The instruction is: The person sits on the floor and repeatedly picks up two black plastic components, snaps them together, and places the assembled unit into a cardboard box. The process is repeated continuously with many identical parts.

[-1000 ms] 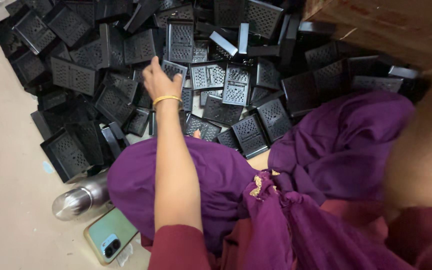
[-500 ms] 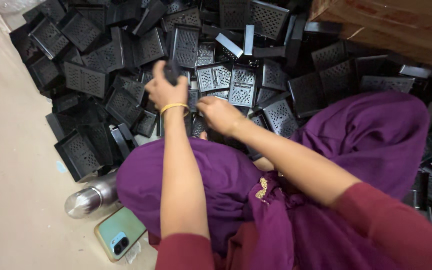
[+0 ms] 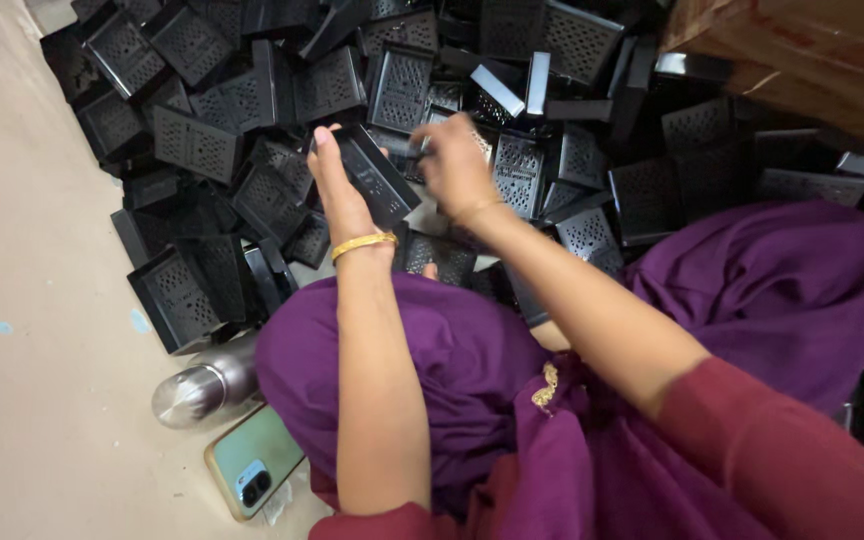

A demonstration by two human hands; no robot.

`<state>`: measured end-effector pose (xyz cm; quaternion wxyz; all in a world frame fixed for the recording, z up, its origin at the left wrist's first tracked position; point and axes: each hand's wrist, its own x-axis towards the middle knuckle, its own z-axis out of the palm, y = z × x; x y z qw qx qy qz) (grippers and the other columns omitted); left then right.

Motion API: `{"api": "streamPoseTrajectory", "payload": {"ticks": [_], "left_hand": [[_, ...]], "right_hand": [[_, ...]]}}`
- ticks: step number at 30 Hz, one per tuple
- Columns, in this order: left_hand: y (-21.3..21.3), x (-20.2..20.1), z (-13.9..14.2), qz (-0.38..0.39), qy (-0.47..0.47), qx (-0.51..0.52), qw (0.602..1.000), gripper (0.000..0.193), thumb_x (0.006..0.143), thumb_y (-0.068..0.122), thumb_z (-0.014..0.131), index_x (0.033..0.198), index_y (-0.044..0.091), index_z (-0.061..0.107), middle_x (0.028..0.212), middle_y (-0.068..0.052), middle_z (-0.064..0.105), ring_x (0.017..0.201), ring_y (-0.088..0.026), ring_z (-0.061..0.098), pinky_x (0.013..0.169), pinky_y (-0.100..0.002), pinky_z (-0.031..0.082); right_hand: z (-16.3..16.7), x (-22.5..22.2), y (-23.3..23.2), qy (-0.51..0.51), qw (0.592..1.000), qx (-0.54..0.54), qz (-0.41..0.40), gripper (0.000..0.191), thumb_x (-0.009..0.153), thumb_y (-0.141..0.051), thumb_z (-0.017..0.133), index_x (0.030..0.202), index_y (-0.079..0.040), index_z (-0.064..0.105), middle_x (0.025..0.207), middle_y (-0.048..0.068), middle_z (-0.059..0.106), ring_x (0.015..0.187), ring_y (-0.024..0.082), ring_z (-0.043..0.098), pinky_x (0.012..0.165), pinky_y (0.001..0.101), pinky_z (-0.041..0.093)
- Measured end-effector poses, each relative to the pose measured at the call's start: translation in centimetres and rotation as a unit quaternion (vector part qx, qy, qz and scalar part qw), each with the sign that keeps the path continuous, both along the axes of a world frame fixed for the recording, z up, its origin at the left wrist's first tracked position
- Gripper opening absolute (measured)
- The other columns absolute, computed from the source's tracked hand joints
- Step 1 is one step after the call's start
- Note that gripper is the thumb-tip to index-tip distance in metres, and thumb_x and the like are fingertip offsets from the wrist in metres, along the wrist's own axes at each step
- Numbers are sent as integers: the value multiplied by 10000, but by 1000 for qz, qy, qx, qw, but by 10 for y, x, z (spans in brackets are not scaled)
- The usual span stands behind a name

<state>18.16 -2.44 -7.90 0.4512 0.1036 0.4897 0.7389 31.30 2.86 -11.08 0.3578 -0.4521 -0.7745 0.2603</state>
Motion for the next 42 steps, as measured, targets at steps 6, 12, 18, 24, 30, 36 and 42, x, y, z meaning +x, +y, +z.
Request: {"api": "streamPoseTrajectory", "payload": {"ticks": [6, 12, 18, 24, 30, 36, 42], "left_hand": [[5, 38, -1, -79, -88, -3, 993, 514, 982, 585, 511, 1179, 112, 547, 976, -55, 643, 850, -185, 668, 737, -353, 594], [1, 63, -11, -190, -19, 54, 980, 656, 1030, 638, 436, 1292, 59, 598, 1081, -108, 682, 942, -197, 682, 816, -341, 590], [0, 58, -8, -164, -35, 83, 982, 701, 1020, 655, 370, 1335, 62, 573, 1159, -131, 689, 1026, -209, 698, 901, -342, 601], [-1, 61, -3, -176, -6, 75, 981, 695, 1046, 634, 340, 1361, 57, 568, 1166, -148, 694, 1010, -226, 697, 880, -350, 609], [-6, 71, 7, -236, 28, 105, 966, 711, 1057, 634, 305, 1455, 82, 513, 1274, -146, 656, 1085, -204, 686, 927, -335, 609], [-9, 73, 15, -246, 76, 123, 958, 745, 1070, 650, 307, 1513, 81, 495, 1254, -117, 628, 1048, -171, 665, 904, -314, 598], [-15, 75, 12, -249, 151, 160, 943, 677, 1106, 616, 312, 1472, 84, 517, 1254, -99, 609, 1089, -145, 621, 981, -327, 545]], "right_hand": [[36, 83, -4, 341, 850, -398, 45, 293, 973, -115, 734, 1251, -22, 725, 1084, 99, 627, 914, 200, 544, 814, 341, 486], [63, 89, -42, 26, 992, -108, 59, 601, 791, -382, 901, 1188, -45, 603, 1143, 137, 671, 1050, 280, 687, 934, 378, 563], [80, 94, -45, -40, 974, -211, 69, 837, 744, -406, 915, 1366, -58, 477, 1162, 212, 679, 1063, 326, 698, 869, 411, 568], [79, 97, -55, 74, 971, -229, -9, 791, 783, -326, 902, 1424, -95, 500, 1218, 166, 729, 1059, 229, 747, 915, 358, 610], [81, 90, -58, 160, 962, -221, 7, 827, 781, -247, 931, 1450, -81, 475, 1282, 149, 638, 1120, 222, 701, 949, 364, 622], [72, 92, -64, 125, 963, -238, -1, 904, 726, -289, 945, 1467, -95, 467, 1208, 122, 663, 1060, 198, 675, 873, 356, 624], [59, 102, -60, 139, 948, -285, 21, 867, 706, -290, 941, 1436, -62, 533, 1143, 102, 652, 1010, 182, 659, 835, 320, 616]]}}
